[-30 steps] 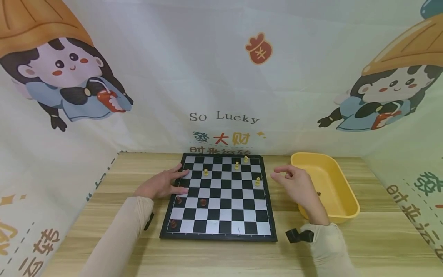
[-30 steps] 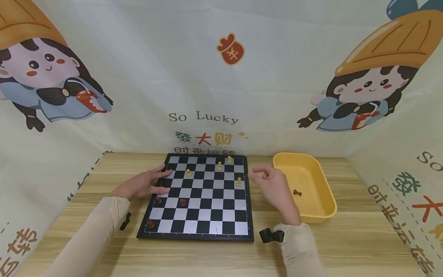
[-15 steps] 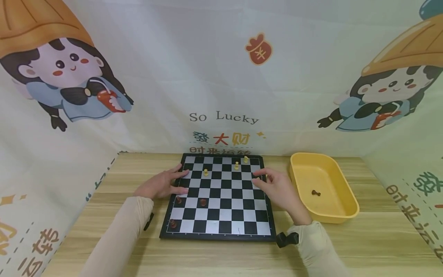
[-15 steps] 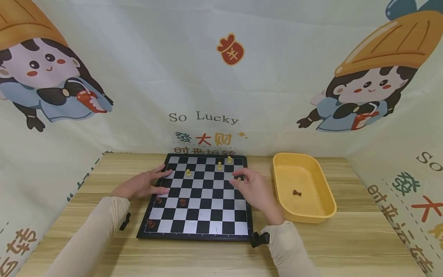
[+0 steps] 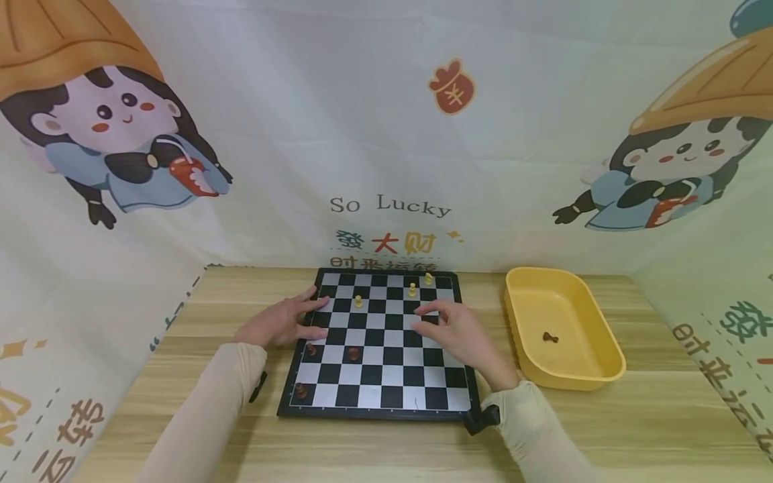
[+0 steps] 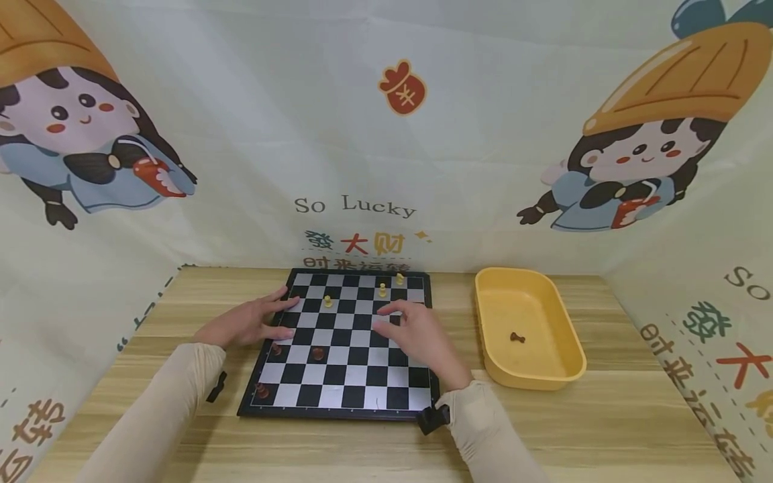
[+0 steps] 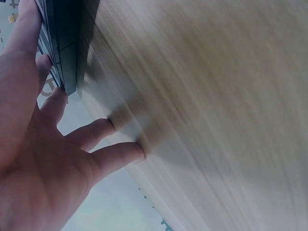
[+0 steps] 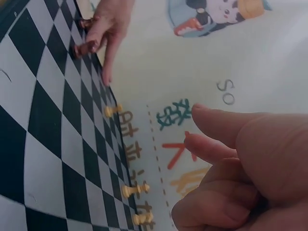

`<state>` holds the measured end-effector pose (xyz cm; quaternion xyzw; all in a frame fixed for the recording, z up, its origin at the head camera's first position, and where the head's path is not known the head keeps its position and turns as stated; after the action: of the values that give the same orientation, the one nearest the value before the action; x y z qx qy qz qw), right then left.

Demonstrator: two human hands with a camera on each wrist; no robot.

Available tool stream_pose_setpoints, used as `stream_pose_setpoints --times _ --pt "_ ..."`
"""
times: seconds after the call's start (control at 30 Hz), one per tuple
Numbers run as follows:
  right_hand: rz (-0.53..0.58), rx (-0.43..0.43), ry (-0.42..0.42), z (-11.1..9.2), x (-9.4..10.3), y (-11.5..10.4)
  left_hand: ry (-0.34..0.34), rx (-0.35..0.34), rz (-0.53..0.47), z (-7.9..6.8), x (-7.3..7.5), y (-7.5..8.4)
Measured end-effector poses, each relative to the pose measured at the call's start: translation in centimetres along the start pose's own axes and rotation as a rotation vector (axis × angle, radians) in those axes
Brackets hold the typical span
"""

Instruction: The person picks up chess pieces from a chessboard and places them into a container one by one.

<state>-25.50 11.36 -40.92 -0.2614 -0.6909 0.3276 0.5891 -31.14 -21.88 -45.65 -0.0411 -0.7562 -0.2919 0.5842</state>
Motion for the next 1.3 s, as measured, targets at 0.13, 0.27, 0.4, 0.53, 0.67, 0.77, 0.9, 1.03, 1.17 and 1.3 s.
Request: stream_pose_setpoints --times 0.13,0.27,0.4,0.53,0.67,0.77,0.9,1.03,1.17,1.3 --pt "-0.031 0.025 -0.033 0.0 -0.9 -0.8 -0.001 0.003 -0.003 -0.1 0.1 0.0" --pt "-0.057 0.048 -0.049 0.1 -1.7 -1.5 0.006 0.004 -0.014 -0.1 0.1 -0.1" --pt "-0.052 0.046 -0.09 0.3 -2.6 -2.0 0.01 0.01 -0.019 0.1 0.1 -0.1" --pt "-0.051 0.038 -0.147 0.5 -3.8 -1.8 0.007 0.011 -0.013 0.0 0.0 -0.2" --pt "-0.053 0.047 -0.192 0.9 -5.0 -1.5 0.009 0.011 -0.017 0.0 -0.1 -0.1" --pt "-0.059 0.057 -0.22 1.0 -5.7 -1.5 0.008 0.012 -0.023 0.0 -0.1 -0.1" --pt "-0.061 0.071 -0.253 1.1 -6.6 -1.8 0.004 0.03 -0.036 0.0 0.0 -0.2" --pt "-0.055 0.071 -0.282 1.4 -7.2 -2.0 0.002 0.035 -0.039 0.1 0.0 -0.2" --pt "-0.041 0.076 -0.314 1.6 -7.6 -2.2 0.0 0.028 -0.03 0.1 0.0 -0.2" --pt "-0.05 0.086 -0.318 1.9 -8.2 -2.2 0.0 0.017 -0.015 0.2 0.0 -0.2"
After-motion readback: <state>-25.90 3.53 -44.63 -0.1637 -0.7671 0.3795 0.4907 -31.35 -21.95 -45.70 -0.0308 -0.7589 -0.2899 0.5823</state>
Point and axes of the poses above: each hand's wrist, its own z-axis towards the middle knuckle, its own x-axis out of the back of the hand, y = z × x, the point moved 3 cm from there along z, towards the middle knuckle, and after that the axes turned 11 degrees about -x, right-handed, at the moved point
